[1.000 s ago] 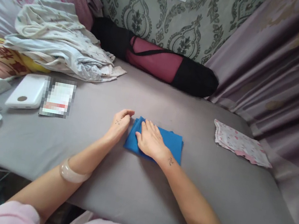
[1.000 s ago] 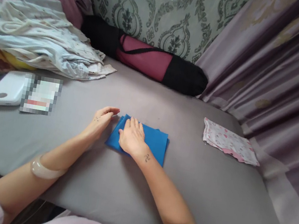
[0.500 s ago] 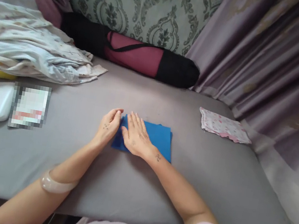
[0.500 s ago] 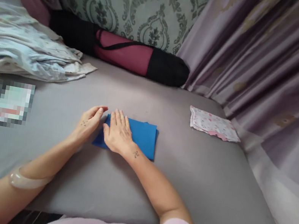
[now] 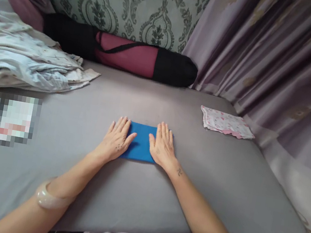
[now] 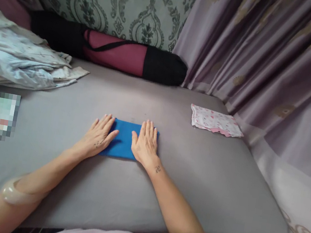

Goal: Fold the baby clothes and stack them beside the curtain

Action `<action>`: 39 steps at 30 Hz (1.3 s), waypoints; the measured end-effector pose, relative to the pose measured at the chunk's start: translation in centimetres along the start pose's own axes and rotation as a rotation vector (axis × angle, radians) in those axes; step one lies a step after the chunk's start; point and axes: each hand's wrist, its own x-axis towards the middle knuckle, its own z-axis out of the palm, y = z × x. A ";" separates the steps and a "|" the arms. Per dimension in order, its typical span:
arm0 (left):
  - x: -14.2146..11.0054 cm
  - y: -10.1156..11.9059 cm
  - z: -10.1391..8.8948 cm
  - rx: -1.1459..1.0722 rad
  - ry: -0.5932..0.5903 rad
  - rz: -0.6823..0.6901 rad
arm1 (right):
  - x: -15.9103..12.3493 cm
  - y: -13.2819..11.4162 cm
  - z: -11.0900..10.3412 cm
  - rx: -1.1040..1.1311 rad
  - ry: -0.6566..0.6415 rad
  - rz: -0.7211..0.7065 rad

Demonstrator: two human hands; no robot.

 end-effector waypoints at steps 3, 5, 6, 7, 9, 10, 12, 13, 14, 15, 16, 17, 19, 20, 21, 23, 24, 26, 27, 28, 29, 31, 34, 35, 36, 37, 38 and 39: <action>0.4 -0.7 -0.1 0.031 -0.036 -0.038 | -0.1 0.8 -0.1 0.001 -0.008 0.068; 0.5 -1.1 0.0 0.034 -0.097 -0.029 | -0.1 1.3 -0.1 0.022 -0.060 0.081; 0.6 -1.3 0.1 0.026 -0.113 -0.027 | -0.1 1.5 -0.1 0.036 -0.074 0.084; 0.6 -1.4 0.1 0.011 -0.109 -0.031 | 0.0 1.7 -0.2 0.054 -0.074 0.087; 0.8 -1.7 0.1 -0.038 -0.054 -0.066 | 0.3 2.3 -0.5 0.098 -0.039 0.094; 1.0 -1.8 -0.1 -0.063 -0.009 -0.093 | 0.4 2.7 -0.8 0.113 -0.009 0.103; 1.3 -2.2 -0.4 -0.088 0.085 -0.151 | 0.7 3.5 -1.4 0.110 0.060 0.144; 1.5 -2.3 -0.6 -0.086 0.117 -0.175 | 0.7 3.9 -1.7 0.093 0.086 0.164; 1.6 -2.5 -0.7 -0.081 0.130 -0.191 | 0.8 4.3 -1.9 0.071 0.101 0.179; 1.8 -2.7 -0.8 -0.077 0.129 -0.202 | 0.8 4.6 -2.0 0.051 0.106 0.184; 1.9 -2.8 -0.9 -0.080 0.120 -0.209 | 0.7 4.8 -2.1 0.036 0.108 0.182; 2.1 -3.0 -0.9 -0.092 0.108 -0.214 | 0.7 4.9 -2.1 0.030 0.111 0.175; 2.3 -3.2 -0.9 -0.130 0.090 -0.226 | 0.6 5.1 -1.9 0.047 0.129 0.158; 2.4 -3.3 -0.8 -0.153 0.083 -0.237 | 0.7 5.2 -1.8 0.072 0.144 0.153; 2.6 -3.4 -0.8 -0.176 0.078 -0.249 | 0.7 5.3 -1.6 0.108 0.162 0.148; 2.8 -3.5 -0.9 -0.233 0.082 -0.261 | 0.9 5.6 -1.2 0.215 0.190 0.142; 2.8 -3.5 -1.0 -0.275 0.086 -0.259 | 1.1 5.7 -1.0 0.282 0.195 0.146; 2.9 -3.4 -1.4 -0.404 0.093 -0.246 | 1.4 6.1 -0.7 0.431 0.186 0.182; 2.9 -3.3 -1.5 -0.482 0.093 -0.242 | 1.5 6.3 -0.6 0.513 0.179 0.216; 2.9 -3.2 -1.7 -0.566 0.091 -0.244 | 1.6 6.4 -0.5 0.604 0.172 0.254; 2.9 -3.0 -1.9 -0.655 0.089 -0.253 | 1.7 6.5 -0.6 0.705 0.160 0.293; 2.8 -2.6 -2.2 -0.838 0.095 -0.288 | 1.8 6.7 -1.1 0.919 0.102 0.364; 2.6 -2.0 -3.0 -1.110 0.122 -0.348 | 1.6 6.8 -2.9 1.155 -0.096 0.415; 2.4 -1.9 -3.4 -1.185 0.126 -0.362 | 1.5 6.9 -3.7 1.195 -0.171 0.408; 2.3 -1.9 -3.9 -1.250 0.123 -0.368 | 1.3 6.9 -4.5 1.221 -0.238 0.383; 2.1 -1.9 -4.4 -1.307 0.108 -0.365 | 1.0 7.0 -5.4 1.239 -0.294 0.342; 1.8 -2.0 -4.9 -1.354 0.085 -0.353 | 0.7 7.2 -6.4 1.252 -0.334 0.289; 1.5 -2.1 -5.5 -1.390 0.059 -0.331 | 0.3 7.3 -7.3 1.260 -0.361 0.228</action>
